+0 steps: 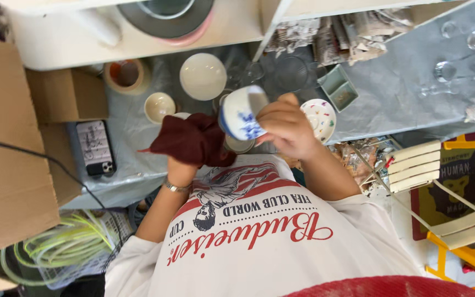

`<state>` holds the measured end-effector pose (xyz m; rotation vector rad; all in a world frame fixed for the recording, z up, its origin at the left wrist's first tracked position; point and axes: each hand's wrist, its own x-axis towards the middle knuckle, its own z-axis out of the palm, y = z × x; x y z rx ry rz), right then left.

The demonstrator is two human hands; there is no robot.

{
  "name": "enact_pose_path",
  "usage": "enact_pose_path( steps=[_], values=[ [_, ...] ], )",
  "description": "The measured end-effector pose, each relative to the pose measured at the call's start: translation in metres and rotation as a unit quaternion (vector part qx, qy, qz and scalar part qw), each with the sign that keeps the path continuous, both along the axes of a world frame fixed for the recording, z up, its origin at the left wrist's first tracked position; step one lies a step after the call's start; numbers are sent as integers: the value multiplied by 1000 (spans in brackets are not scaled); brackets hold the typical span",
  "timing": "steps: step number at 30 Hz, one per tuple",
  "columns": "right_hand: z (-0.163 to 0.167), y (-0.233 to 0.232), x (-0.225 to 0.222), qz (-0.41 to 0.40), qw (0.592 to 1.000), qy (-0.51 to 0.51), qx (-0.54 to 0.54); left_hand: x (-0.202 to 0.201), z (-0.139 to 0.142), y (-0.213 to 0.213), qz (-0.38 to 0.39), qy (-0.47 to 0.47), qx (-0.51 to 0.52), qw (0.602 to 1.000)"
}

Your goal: The person wipes ceramic bowls, cups, plates and small dishes with a dark red cloth at a work table, handling each piece one at a time and setting it back on the table. They occasionally stack cups and plates together and turn pieces over to wipe different sides.

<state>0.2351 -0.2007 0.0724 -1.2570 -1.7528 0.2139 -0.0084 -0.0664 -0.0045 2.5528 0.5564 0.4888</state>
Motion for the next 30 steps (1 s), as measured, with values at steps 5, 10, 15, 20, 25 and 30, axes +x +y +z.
enact_pose_path(
  steps=[5,10,15,20,25,30],
  values=[
    [11,-28,65,-154,984,-88,17,-9,-30,-1,-6,-218,-554,803],
    [27,-21,143,-241,944,-224,-24,-27,-53,-14,78,-246,-597,760],
    [30,-3,168,-281,921,-269,-21,-38,-49,-20,119,7,-237,964],
    [22,0,160,-281,924,-258,-15,-53,-50,-25,147,-208,-464,848],
    [21,-18,143,-301,939,-167,-6,-56,-57,-22,104,-165,-458,867],
    [30,-17,157,-281,925,-253,30,-26,-49,-11,53,-254,-721,642]
  ],
)
